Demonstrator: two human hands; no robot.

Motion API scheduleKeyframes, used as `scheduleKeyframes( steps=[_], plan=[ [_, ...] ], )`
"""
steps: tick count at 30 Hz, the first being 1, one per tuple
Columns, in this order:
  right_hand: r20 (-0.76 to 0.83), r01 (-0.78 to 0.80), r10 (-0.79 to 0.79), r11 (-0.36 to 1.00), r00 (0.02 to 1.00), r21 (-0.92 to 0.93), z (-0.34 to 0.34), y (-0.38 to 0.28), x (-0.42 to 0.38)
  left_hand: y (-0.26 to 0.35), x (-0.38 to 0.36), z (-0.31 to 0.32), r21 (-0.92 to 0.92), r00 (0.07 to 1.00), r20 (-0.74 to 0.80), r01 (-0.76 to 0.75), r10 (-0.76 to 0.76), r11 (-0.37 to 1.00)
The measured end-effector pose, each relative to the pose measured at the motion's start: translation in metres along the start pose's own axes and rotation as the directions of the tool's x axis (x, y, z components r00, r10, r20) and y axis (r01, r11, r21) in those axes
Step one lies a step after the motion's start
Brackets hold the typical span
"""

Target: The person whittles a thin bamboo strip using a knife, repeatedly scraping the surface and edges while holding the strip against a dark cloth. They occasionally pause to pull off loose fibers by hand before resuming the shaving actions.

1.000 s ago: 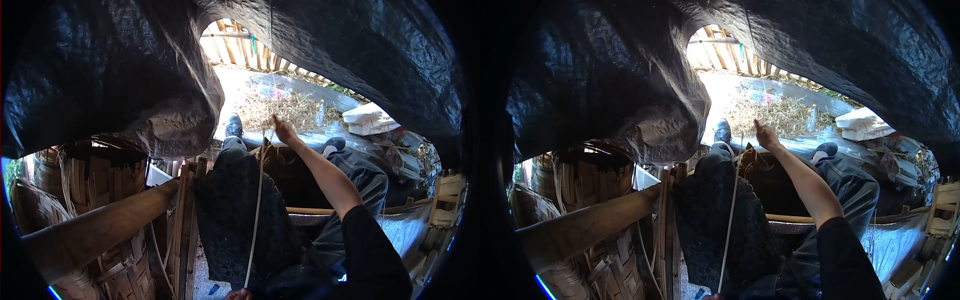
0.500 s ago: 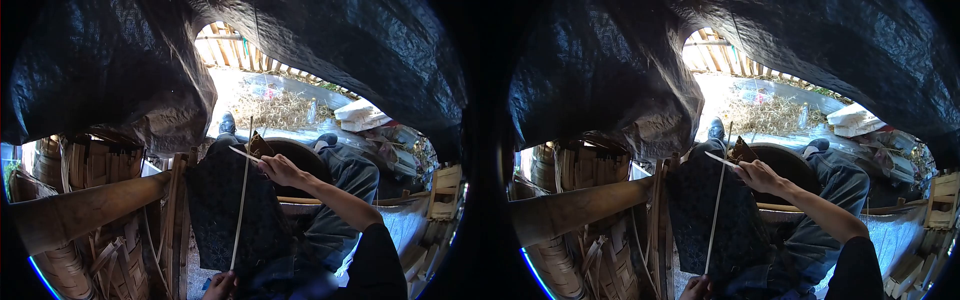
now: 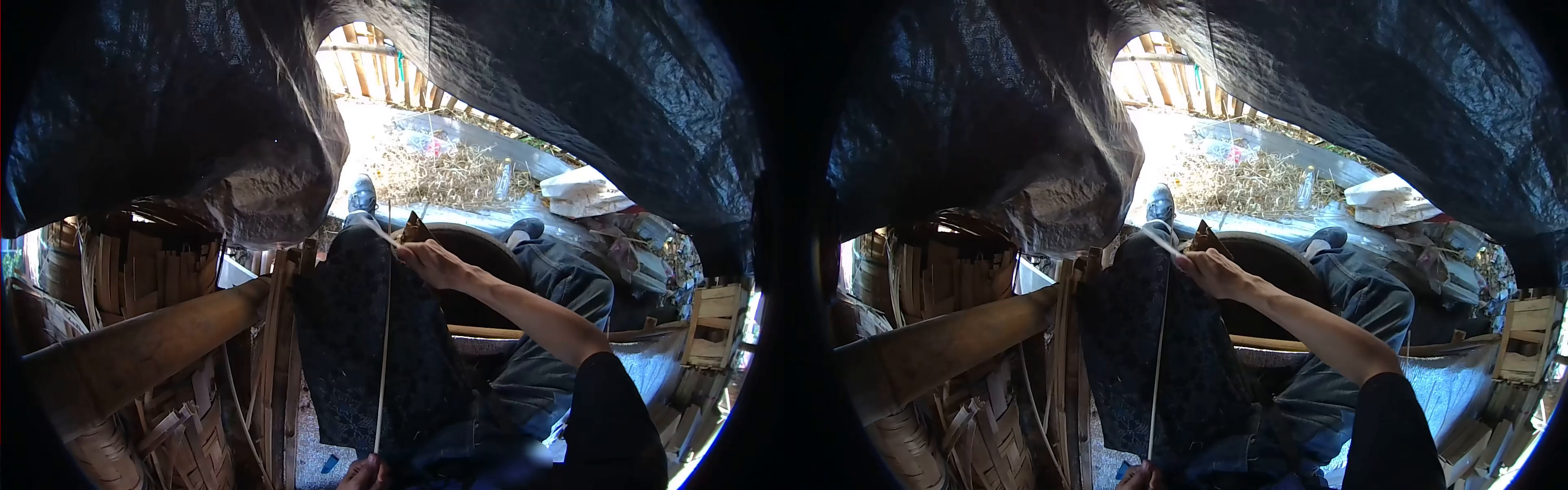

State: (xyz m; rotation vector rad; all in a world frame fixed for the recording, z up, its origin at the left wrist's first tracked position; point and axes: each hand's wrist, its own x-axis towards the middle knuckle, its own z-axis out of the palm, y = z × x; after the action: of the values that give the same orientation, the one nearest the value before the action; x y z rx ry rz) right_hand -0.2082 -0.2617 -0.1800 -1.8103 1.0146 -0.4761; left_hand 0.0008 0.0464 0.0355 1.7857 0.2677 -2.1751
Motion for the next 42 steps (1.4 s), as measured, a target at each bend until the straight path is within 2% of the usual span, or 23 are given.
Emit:
scheduleKeyframes(
  steps=[1,2,3,4,6,7,8,9,10,12,14,15,19,21,24,26,28,30,32,36,39,40,42],
  plan=[
    [-0.100,0.027,-0.034,0.997,0.994,-0.073,0.009,0.027,0.012,-0.002,-0.002,-0.002,-0.053,0.997,0.001,0.076,-0.076,0.996],
    [-0.198,0.048,-0.077,0.988,0.977,-0.145,0.014,0.051,0.026,-0.007,-0.004,-0.002,-0.050,0.997,0.001,0.071,-0.071,0.996],
    [-0.130,-0.200,0.198,0.980,0.972,-0.001,0.007,0.047,0.036,-0.012,-0.005,-0.004,-0.042,0.996,-0.055,0.065,-0.067,0.997],
    [-0.138,-0.193,0.193,0.981,0.971,0.008,0.009,0.062,0.046,-0.008,-0.010,0.000,-0.034,0.991,-0.116,0.063,-0.067,0.997],
    [-0.271,-0.061,-0.066,0.899,0.960,-0.434,0.008,0.086,0.051,-0.003,-0.017,0.002,0.026,0.981,-0.171,0.100,-0.095,0.995],
    [-0.393,-0.266,0.195,0.955,0.899,-0.134,0.003,0.090,0.049,-0.006,-0.016,-0.002,0.004,0.988,-0.138,0.063,-0.062,0.998],
    [-0.422,-0.414,0.451,0.892,0.786,0.182,-0.005,0.093,0.048,-0.007,-0.012,-0.003,-0.027,0.995,-0.100,0.018,-0.021,0.999],
    [-0.324,-0.421,0.576,0.794,0.750,0.438,-0.010,0.089,0.036,-0.003,-0.010,-0.002,-0.033,0.995,-0.097,0.014,-0.017,0.999],
    [-0.322,-0.423,0.575,0.795,0.752,0.434,-0.012,0.074,0.024,0.002,-0.009,-0.001,0.015,0.993,-0.110,0.033,-0.032,0.999],
    [-0.112,-0.454,0.689,0.582,0.716,0.675,-0.025,0.031,-0.005,0.004,-0.003,-0.008,0.063,0.992,-0.117,0.058,-0.050,0.996],
    [0.049,-0.436,0.667,0.427,0.743,0.792,-0.028,0.005,-0.019,-0.001,0.009,-0.019,0.162,0.993,0.065,-0.104,0.095,0.981],
    [0.056,-0.367,0.615,0.392,0.786,0.844,-0.026,-0.004,-0.022,0.004,0.008,-0.016,0.169,0.995,0.043,-0.092,0.086,0.981],
    [0.092,-0.332,0.607,0.296,0.789,0.896,-0.023,-0.018,0.000,0.008,0.006,-0.010,0.186,0.985,0.069,-0.171,0.161,0.967],
    [0.043,-0.312,0.632,0.322,0.774,0.894,-0.019,-0.020,0.016,0.010,0.002,-0.002,0.326,0.972,-0.003,-0.220,0.234,0.919],
    [-0.165,-0.322,0.715,0.493,0.680,0.809,-0.013,0.001,0.040,0.017,-0.007,0.016,0.297,0.971,-0.042,-0.214,0.237,0.931],
    [-0.182,-0.194,0.687,0.432,0.704,0.881,-0.030,-0.013,0.031,0.015,0.012,0.008,0.341,0.959,-0.065,-0.238,0.275,0.910],
    [-0.136,-0.207,0.644,0.428,0.753,0.880,-0.033,-0.035,0.005,0.018,0.023,0.011,0.376,0.947,-0.076,-0.262,0.311,0.889],
    [0.016,-0.358,0.605,0.450,0.796,0.818,-0.025,-0.062,-0.030,0.035,0.026,0.023,0.504,0.908,-0.104,-0.305,0.407,0.808],
    [0.110,-0.373,0.528,0.423,0.842,0.826,-0.009,-0.090,-0.057,0.042,0.032,0.029,0.497,0.908,-0.075,-0.324,0.412,0.805],
    [0.083,-0.338,0.523,0.414,0.848,0.845,0.024,-0.119,-0.068,0.040,0.033,0.037,0.546,0.876,-0.030,-0.389,0.481,0.742],
    [0.001,-0.302,0.543,0.465,0.840,0.832,0.031,-0.124,-0.063,0.033,0.034,0.030,0.579,0.868,-0.006,-0.401,0.496,0.709],
    [-0.010,-0.256,0.495,0.467,0.869,0.847,0.028,-0.126,-0.061,0.028,0.033,0.026,0.578,0.869,-0.011,-0.399,0.495,0.712],
    [-0.003,-0.227,0.444,0.464,0.896,0.856,0.021,-0.128,-0.053,0.014,0.032,0.012,0.152,0.908,0.197,-0.401,0.370,0.903]
  ],
)
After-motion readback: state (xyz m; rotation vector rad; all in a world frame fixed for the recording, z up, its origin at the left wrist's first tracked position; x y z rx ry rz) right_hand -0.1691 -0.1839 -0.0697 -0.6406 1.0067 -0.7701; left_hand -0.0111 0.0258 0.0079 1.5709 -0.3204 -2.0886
